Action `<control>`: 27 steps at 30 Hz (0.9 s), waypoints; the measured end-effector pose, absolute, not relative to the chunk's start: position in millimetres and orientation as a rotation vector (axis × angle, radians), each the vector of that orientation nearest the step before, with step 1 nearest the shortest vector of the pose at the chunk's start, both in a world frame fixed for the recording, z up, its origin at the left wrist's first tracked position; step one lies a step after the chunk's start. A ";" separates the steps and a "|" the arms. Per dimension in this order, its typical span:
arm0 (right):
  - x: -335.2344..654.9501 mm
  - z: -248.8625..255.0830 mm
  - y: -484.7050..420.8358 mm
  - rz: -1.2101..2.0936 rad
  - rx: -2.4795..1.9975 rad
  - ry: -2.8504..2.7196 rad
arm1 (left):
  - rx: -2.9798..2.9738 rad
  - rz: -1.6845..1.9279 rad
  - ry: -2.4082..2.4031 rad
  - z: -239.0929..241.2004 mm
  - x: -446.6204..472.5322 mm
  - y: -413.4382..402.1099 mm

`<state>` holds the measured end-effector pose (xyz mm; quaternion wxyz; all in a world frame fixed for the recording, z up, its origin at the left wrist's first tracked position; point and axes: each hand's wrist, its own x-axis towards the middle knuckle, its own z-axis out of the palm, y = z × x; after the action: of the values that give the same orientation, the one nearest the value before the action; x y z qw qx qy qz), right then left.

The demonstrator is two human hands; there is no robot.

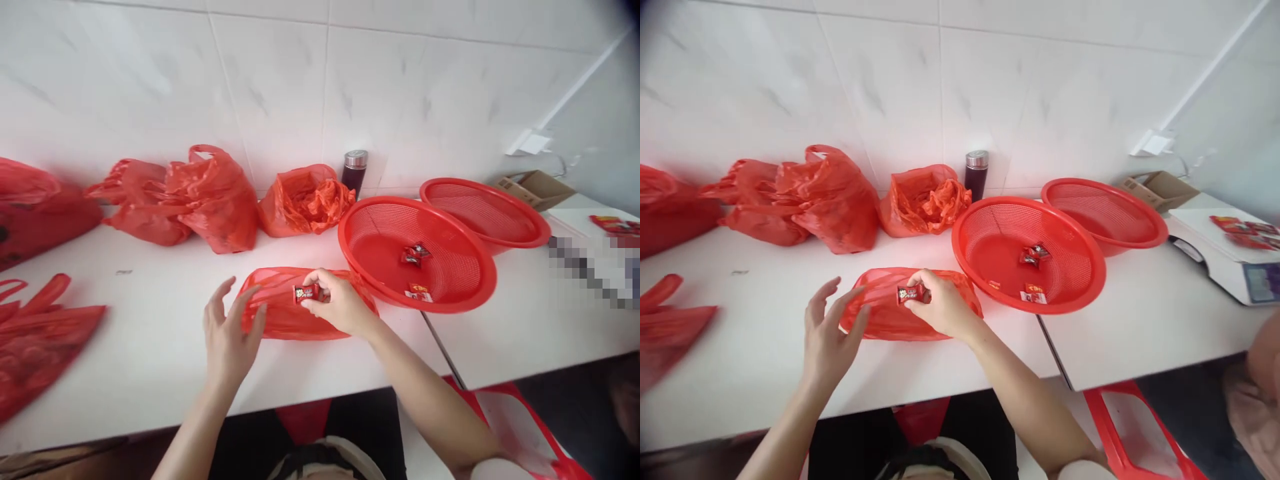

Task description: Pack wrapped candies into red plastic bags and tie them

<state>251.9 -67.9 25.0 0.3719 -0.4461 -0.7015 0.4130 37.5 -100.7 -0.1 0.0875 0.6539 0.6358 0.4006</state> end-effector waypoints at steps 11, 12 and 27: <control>230.2 -2.5 -17.5 1.103 -1.020 -1.764 | 1.360 0.929 1.166 9.9 48.2 -20.8; 229.7 -3.7 -16.0 1.163 -1.004 -1.710 | 1.350 0.950 1.154 7.4 45.9 -17.5; 226.9 -27.0 -31.7 1.114 -1.058 -1.649 | 1.094 0.874 0.916 -17.5 44.9 -24.7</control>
<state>226.9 -31.7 -27.0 0.4295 -0.4240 -0.6608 0.4462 44.9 -24.7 -17.5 0.6701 0.4854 0.4063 0.3878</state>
